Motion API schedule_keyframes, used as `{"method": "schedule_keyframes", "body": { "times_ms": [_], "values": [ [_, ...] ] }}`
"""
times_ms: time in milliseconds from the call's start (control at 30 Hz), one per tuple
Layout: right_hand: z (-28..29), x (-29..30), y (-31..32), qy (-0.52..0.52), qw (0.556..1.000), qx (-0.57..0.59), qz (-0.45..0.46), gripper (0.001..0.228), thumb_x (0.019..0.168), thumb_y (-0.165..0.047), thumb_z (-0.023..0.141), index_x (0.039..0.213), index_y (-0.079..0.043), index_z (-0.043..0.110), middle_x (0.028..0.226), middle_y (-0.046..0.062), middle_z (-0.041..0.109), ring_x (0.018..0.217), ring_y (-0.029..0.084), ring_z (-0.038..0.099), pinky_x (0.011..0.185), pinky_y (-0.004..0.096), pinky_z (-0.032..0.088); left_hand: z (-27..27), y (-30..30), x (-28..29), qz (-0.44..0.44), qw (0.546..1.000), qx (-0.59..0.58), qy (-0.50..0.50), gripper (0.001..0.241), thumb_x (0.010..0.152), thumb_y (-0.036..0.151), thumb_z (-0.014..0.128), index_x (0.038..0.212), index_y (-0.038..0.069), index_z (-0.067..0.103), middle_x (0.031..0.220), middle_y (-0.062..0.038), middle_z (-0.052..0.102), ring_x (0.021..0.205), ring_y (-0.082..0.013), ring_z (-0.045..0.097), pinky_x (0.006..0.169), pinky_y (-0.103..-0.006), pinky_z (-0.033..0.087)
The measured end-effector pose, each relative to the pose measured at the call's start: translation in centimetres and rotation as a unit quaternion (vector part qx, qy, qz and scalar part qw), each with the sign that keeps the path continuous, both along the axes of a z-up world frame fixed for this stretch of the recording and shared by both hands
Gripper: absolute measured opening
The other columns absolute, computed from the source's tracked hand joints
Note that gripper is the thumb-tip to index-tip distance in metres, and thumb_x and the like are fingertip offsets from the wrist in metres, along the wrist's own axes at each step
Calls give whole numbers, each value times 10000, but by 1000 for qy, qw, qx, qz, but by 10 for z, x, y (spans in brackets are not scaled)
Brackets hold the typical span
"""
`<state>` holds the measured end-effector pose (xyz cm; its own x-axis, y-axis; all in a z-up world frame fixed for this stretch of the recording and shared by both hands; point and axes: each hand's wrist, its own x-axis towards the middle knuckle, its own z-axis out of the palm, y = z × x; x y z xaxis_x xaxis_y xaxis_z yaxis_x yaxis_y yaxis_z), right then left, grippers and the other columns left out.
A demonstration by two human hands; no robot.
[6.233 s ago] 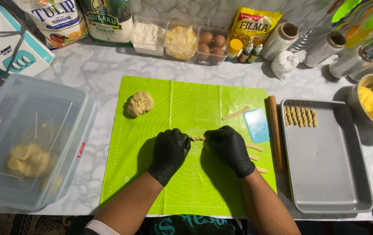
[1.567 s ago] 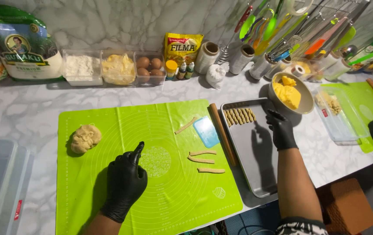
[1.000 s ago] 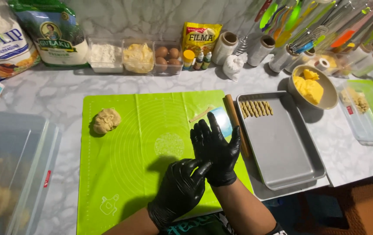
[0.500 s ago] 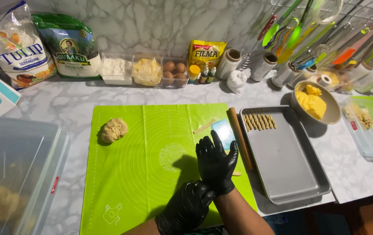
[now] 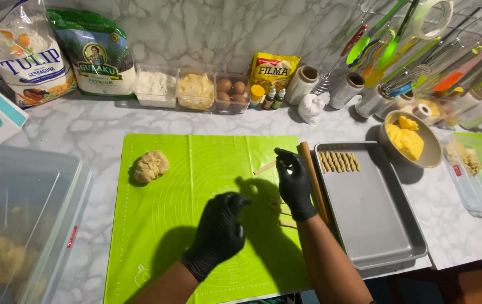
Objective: Twisting thin strips of dough into spiral shapes and arranging them on a baking tray for baking.
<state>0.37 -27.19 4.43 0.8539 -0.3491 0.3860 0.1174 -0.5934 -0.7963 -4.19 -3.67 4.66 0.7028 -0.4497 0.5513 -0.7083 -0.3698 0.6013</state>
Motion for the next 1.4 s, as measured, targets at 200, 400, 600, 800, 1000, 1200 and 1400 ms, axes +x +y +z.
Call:
{"method": "schedule_keyframes", "body": {
  "times_ms": [200,400,600,800,1000,1200,1400],
  "values": [
    [-13,34,-26,133,857,-483,117,277,863,-344,729,1135,-378,766,1248,15,707,1204,285,675,977,409,560,-20,31,37,203,976,-59,50,675,595,-48,565,1216,195,671,1087,-38,637,942,-310,658,819,-439,547],
    [-20,45,-28,72,838,-504,195,79,904,-260,699,931,-188,713,969,57,732,1019,307,702,864,435,595,-18,38,32,231,971,-51,44,697,615,-34,566,1261,217,650,1129,-38,618,1006,-306,660,828,-434,538],
    [-9,35,-29,49,898,-408,155,77,882,-153,726,946,-193,710,926,37,741,999,290,720,877,420,584,-20,34,32,240,969,-46,28,686,622,-38,587,1261,206,640,1148,-53,620,1017,-329,663,822,-453,539],
    [17,7,13,105,975,91,171,88,997,-97,671,1067,-54,705,891,112,776,877,200,745,880,340,570,2,32,29,148,979,-131,57,582,738,-49,629,1287,144,654,1170,-104,662,1063,-348,702,860,-433,562],
    [-7,-9,58,248,903,277,214,148,974,-59,664,1089,13,721,863,179,742,690,260,734,680,365,612,-18,21,34,31,912,-280,299,358,889,108,741,1247,125,752,1014,-123,806,929,-275,797,771,-369,626],
    [1,-11,74,261,862,390,193,208,922,-12,699,1118,54,721,920,171,705,717,241,700,676,360,602,-37,23,48,27,900,-266,345,241,864,71,810,1104,69,796,951,-177,804,956,-282,777,802,-422,632],
    [29,-23,73,319,858,294,274,363,848,22,769,1210,35,741,913,167,706,766,232,686,702,376,604,-39,27,52,20,886,-296,355,250,813,0,837,1056,50,805,965,-195,805,978,-239,760,872,-425,612]
  ]
}}
